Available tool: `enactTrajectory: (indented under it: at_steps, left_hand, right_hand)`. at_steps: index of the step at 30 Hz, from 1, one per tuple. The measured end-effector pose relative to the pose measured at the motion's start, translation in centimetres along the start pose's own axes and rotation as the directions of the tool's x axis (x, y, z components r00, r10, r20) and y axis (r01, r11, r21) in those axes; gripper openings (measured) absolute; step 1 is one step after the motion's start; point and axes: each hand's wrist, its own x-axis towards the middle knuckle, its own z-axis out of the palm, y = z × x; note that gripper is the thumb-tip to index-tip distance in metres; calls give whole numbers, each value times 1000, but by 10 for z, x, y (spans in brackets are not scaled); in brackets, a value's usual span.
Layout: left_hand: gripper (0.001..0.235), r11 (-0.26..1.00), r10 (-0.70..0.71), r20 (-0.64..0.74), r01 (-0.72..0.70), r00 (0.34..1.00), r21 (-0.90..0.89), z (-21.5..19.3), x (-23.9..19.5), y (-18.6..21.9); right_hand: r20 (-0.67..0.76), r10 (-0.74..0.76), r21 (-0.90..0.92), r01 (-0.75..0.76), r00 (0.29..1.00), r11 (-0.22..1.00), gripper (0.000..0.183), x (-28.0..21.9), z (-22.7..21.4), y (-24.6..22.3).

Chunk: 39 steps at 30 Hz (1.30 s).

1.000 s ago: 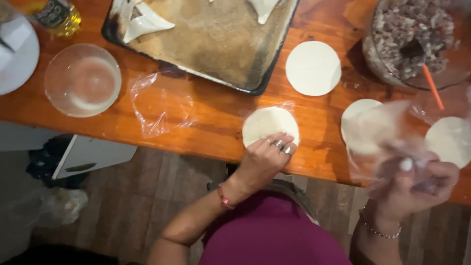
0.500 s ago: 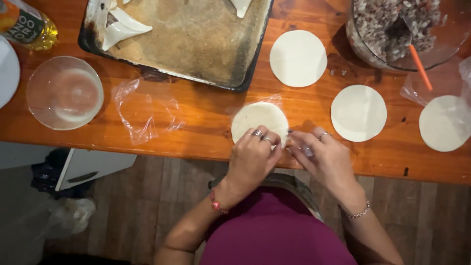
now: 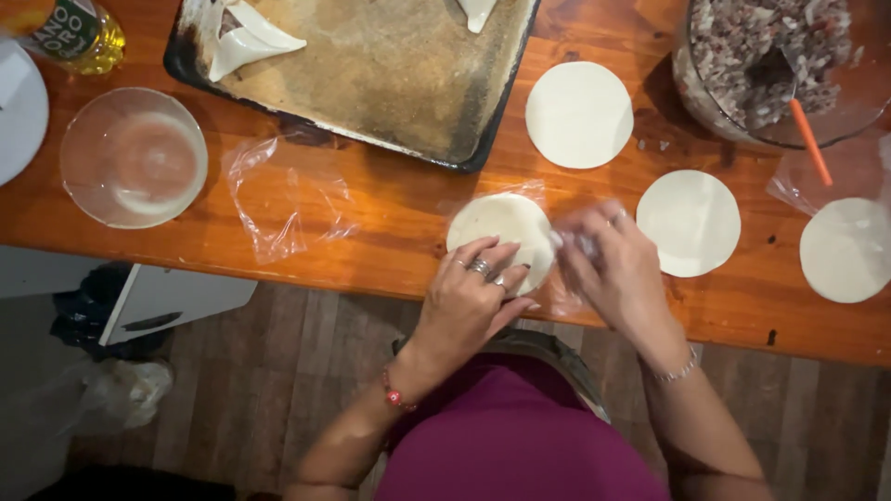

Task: The person prepares triangular pastries by placing a meat filling onto round dough wrappers, folding them into a triangle shape, and sealing the edges. The finished pastries are placed on a baking sheet.

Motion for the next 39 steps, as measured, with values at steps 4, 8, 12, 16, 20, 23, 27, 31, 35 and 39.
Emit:
enactTrajectory:
  at_steps: [4,8,12,16,20,23,27,31,35,39]
  left_hand:
    - [29,999,27,-35,-26,999,33,3,0,2]
    - [28,998,25,-50,-23,998,53,0,-3,0]
    - [29,996,57,-55,-53,997,70,-2,-7,-2]
    - [29,999,-9,-132,4,991,-39,-17,-11,-10]
    - [26,977,-121,-191,83,974,-195,-33,-6,-30]
    - [23,980,-158,-158,135,975,-145,-37,12,-36]
    - [20,981,-130,-57,137,990,139,-22,33,-40]
    - [31,947,-167,24,154,986,281,-18,50,-28]
    - [47,925,-263,117,216,958,314,-7,55,-30]
    - [39,923,-329,151,283,932,262,-6,54,-30]
  right_hand:
    - [-12,32,-19,-32,999,999,29,37,12,-15]
    - [63,77,-126,-68,995,990,27,49,19,-17]
    - [24,-23,-87,25,999,996,16,40,29,-6]
    - [-9,-140,-123,137,990,983,8,22,31,-11]
    - [-7,-322,-53,321,947,946,9,4,30,-23]
    - [-31,-391,159,391,920,907,9,-9,27,-25]
    - [73,-353,444,287,933,849,16,-32,19,-18]
    - [49,-251,538,186,967,822,14,-61,0,5]
    - [-78,-135,731,149,988,667,7,-91,-49,23]
    - [-377,142,553,99,915,827,15,-126,-102,35]
